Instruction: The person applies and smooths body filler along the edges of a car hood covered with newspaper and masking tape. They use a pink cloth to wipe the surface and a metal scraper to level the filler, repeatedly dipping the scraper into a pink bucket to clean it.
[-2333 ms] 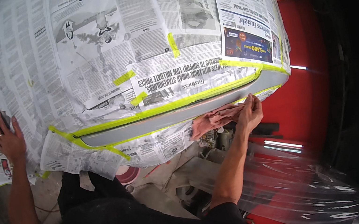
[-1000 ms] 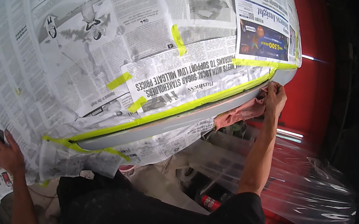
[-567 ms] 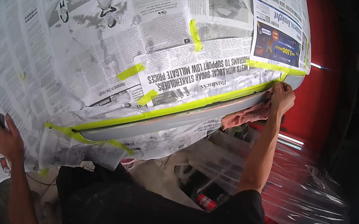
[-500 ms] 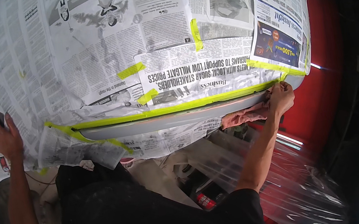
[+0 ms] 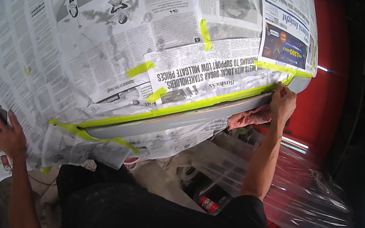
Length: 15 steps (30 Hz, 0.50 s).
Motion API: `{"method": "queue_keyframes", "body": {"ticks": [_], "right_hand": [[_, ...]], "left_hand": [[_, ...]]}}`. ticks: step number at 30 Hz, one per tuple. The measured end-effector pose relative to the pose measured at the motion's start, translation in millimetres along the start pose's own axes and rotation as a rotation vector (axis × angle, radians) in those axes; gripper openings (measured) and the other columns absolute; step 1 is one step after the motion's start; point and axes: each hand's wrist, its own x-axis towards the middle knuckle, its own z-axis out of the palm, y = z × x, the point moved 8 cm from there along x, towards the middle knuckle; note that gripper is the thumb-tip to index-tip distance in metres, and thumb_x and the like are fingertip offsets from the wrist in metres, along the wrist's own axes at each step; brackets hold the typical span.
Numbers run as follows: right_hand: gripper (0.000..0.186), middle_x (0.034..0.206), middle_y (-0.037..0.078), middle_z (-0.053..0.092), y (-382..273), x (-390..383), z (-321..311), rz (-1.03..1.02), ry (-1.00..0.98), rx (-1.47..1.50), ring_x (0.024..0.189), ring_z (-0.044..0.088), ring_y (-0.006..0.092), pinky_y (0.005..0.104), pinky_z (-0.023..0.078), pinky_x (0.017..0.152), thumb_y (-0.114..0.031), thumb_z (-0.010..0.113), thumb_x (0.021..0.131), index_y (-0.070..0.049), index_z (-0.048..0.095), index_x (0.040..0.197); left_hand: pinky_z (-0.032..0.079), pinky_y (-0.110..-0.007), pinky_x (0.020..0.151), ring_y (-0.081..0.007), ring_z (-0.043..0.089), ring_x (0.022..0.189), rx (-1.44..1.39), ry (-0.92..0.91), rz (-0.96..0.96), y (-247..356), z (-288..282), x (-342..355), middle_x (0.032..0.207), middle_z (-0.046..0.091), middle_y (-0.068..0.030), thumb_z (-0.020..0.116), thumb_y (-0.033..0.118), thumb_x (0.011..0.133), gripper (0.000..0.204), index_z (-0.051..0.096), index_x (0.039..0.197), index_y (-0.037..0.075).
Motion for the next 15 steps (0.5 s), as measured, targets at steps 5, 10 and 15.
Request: {"method": "queue_keyframes", "body": {"ticks": [5, 10, 15], "right_hand": [[0.033, 0.084, 0.015, 0.073, 14, 10, 4, 0.101, -0.144, 0.095, 0.076, 0.071, 0.0255, 0.0365, 0.053, 0.074, -0.022, 0.063, 0.086, -0.003, 0.070, 0.111], [0.027, 0.078, 0.015, 0.072, 13, 13, -6, 0.165, 0.065, 0.174, 0.069, 0.071, 0.0272, 0.0362, 0.054, 0.070, -0.019, 0.062, 0.084, 0.002, 0.071, 0.099], [0.021, 0.081, 0.012, 0.070, 12, 1, 3, 0.200, 0.221, 0.246, 0.069, 0.070, 0.0216, 0.0330, 0.055, 0.062, -0.017, 0.065, 0.084, 0.001, 0.072, 0.092]], "left_hand": [[0.012, -0.055, 0.115, -0.0317, 0.024, 0.144, -0.001, -0.010, -0.012, -1, 4, -1, 0.152, 0.033, -0.0165, 0.046, 0.053, 0.097, 0.063, 0.037, 0.148, 0.018], [0.012, -0.054, 0.116, -0.0316, 0.024, 0.144, -0.002, -0.037, -0.026, 1, 3, 0, 0.152, 0.033, -0.0162, 0.047, 0.053, 0.096, 0.063, 0.038, 0.147, 0.017], [0.014, -0.053, 0.115, -0.0305, 0.026, 0.143, -0.010, -0.026, -0.002, 3, 0, 5, 0.150, 0.035, -0.0167, 0.048, 0.052, 0.096, 0.062, 0.039, 0.147, 0.018]]}}
